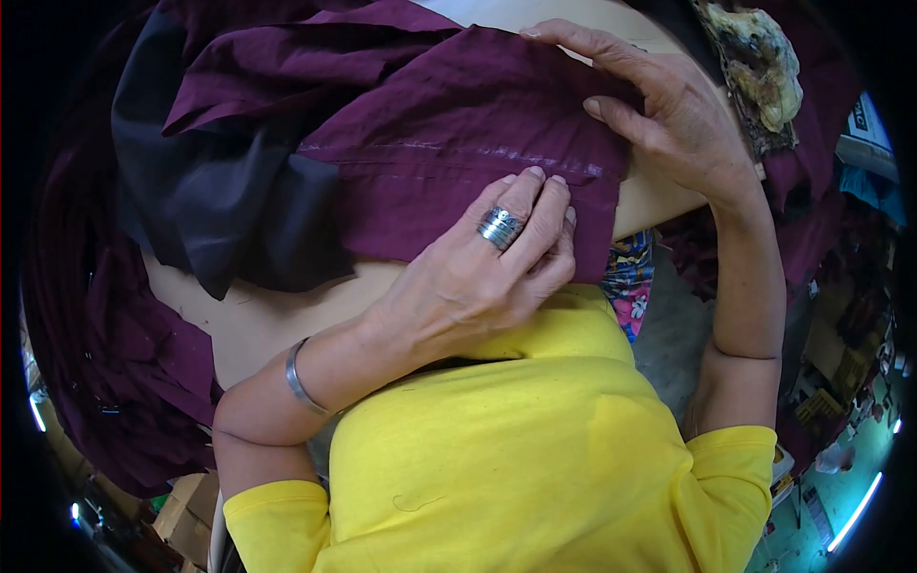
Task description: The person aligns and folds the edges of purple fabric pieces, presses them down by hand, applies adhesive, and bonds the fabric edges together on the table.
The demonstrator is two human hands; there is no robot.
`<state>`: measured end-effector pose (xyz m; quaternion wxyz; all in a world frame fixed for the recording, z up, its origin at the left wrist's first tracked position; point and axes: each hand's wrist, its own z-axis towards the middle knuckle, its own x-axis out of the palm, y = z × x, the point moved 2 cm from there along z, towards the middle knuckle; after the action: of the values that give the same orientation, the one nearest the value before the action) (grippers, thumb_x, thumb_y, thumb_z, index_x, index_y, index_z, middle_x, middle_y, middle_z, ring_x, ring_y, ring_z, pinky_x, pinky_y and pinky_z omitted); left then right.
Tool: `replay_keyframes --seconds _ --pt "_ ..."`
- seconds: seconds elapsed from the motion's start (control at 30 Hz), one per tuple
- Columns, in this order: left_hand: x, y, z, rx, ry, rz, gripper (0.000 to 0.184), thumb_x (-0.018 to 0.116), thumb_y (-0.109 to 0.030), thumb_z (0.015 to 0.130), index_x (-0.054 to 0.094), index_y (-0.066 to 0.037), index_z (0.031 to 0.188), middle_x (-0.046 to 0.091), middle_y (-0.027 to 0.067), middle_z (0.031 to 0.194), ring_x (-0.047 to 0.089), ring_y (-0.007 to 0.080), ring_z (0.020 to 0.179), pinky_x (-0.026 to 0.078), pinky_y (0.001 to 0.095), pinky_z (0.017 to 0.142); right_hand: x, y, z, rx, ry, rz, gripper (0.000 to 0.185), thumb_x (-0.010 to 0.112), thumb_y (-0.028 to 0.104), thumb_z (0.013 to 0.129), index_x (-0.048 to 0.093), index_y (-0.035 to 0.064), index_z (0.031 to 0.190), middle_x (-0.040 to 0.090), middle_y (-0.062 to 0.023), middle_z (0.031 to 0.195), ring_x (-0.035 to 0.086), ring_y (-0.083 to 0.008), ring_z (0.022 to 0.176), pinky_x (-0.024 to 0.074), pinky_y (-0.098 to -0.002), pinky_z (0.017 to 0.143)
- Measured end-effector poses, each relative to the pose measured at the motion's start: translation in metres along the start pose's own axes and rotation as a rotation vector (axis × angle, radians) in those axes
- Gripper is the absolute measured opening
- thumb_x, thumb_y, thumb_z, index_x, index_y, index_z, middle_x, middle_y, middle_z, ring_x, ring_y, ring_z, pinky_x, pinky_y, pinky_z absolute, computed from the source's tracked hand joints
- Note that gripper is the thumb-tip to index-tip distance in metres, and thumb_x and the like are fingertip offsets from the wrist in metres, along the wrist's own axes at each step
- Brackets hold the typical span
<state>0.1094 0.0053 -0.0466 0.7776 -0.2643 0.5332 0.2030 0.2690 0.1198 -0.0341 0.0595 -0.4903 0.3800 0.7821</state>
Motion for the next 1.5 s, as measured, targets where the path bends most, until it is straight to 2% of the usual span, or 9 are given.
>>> replay_keyframes --seconds 0.23,0.43,0.73,1.03,1.17,1.2,1.33,1.43,1.5 --pt "0.001 0.003 0.000 0.016 0.011 -0.025 0.032 0.056 -0.008 0.068 0.057 -0.003 0.100 0.047 0.0122 0.125 0.049 0.0315 0.107 0.049 0.0387 0.085 0.001 -0.002 -0.001 -0.005 -0.004 0.024 0.052 0.060 0.000 0.073 0.051 0.0110 0.123 0.056 -0.0034 0.121 0.054 -0.0226 0.111 0.0426 -0.0351 0.096" --pt "-0.004 0.006 0.003 -0.001 0.051 -0.111 0.032 0.057 -0.009 0.068 0.056 -0.004 0.100 0.047 0.0104 0.125 0.049 0.0302 0.105 0.047 0.0394 0.085 0.000 -0.001 0.000 0.008 0.025 0.013 0.051 0.059 0.001 0.074 0.051 0.0128 0.123 0.057 -0.0026 0.121 0.055 -0.0223 0.109 0.0430 -0.0352 0.095" --pt "0.000 0.004 -0.005 -0.063 0.004 -0.038 0.037 0.054 -0.010 0.073 0.057 -0.006 0.110 0.048 0.0183 0.121 0.049 0.0305 0.108 0.045 0.0406 0.089 0.000 0.000 -0.001 0.020 0.022 -0.006 0.051 0.059 0.002 0.074 0.052 0.0135 0.123 0.057 -0.0033 0.120 0.055 -0.0226 0.109 0.0428 -0.0350 0.094" --pt "-0.006 -0.001 0.001 -0.026 0.116 0.195 0.039 0.056 -0.017 0.073 0.056 -0.016 0.111 0.044 0.0051 0.134 0.049 0.0286 0.108 0.039 0.0411 0.090 -0.001 0.002 0.000 0.013 0.032 -0.039 0.051 0.059 0.004 0.074 0.051 0.0137 0.123 0.058 -0.0051 0.118 0.057 -0.0253 0.106 0.0441 -0.0354 0.092" --pt "-0.006 0.007 -0.006 -0.051 0.079 0.010 0.044 0.059 -0.014 0.071 0.054 -0.010 0.114 0.046 0.0093 0.131 0.048 0.0275 0.111 0.039 0.0406 0.092 -0.001 0.002 0.000 0.012 0.035 -0.015 0.052 0.059 0.002 0.073 0.051 0.0139 0.124 0.058 -0.0058 0.117 0.057 -0.0261 0.105 0.0443 -0.0359 0.091" --pt "-0.010 0.008 -0.009 -0.074 0.031 -0.001 0.042 0.061 -0.010 0.069 0.055 -0.004 0.111 0.049 0.0123 0.126 0.051 0.0281 0.110 0.041 0.0403 0.093 -0.001 0.001 0.000 0.007 0.035 -0.012 0.053 0.059 0.001 0.073 0.051 0.0139 0.124 0.058 -0.0060 0.117 0.057 -0.0264 0.105 0.0443 -0.0359 0.091" --pt "-0.024 0.026 -0.027 -0.190 -0.043 0.096 0.038 0.065 -0.004 0.067 0.059 0.002 0.104 0.057 0.0145 0.114 0.056 0.0280 0.104 0.043 0.0395 0.092 -0.001 0.005 0.000 0.033 0.033 -0.034 0.054 0.060 0.000 0.072 0.051 0.0137 0.124 0.058 -0.0070 0.117 0.057 -0.0271 0.104 0.0444 -0.0361 0.090" --pt "-0.037 0.038 -0.042 -0.241 -0.032 0.170 0.029 0.063 -0.010 0.074 0.061 0.002 0.100 0.058 0.0135 0.111 0.057 0.0256 0.100 0.043 0.0376 0.090 -0.003 0.005 0.000 0.027 0.016 -0.046 0.054 0.060 0.000 0.072 0.051 0.0143 0.123 0.058 -0.0071 0.117 0.057 -0.0270 0.103 0.0448 -0.0364 0.089" --pt "-0.037 0.043 -0.046 -0.247 -0.064 0.185 0.028 0.063 -0.010 0.074 0.061 0.001 0.100 0.058 0.0127 0.109 0.057 0.0257 0.099 0.044 0.0376 0.089 0.002 0.003 -0.002 -0.007 -0.046 -0.038 0.055 0.059 -0.001 0.072 0.052 0.0162 0.123 0.059 -0.0068 0.115 0.059 -0.0267 0.098 0.0458 -0.0368 0.085"
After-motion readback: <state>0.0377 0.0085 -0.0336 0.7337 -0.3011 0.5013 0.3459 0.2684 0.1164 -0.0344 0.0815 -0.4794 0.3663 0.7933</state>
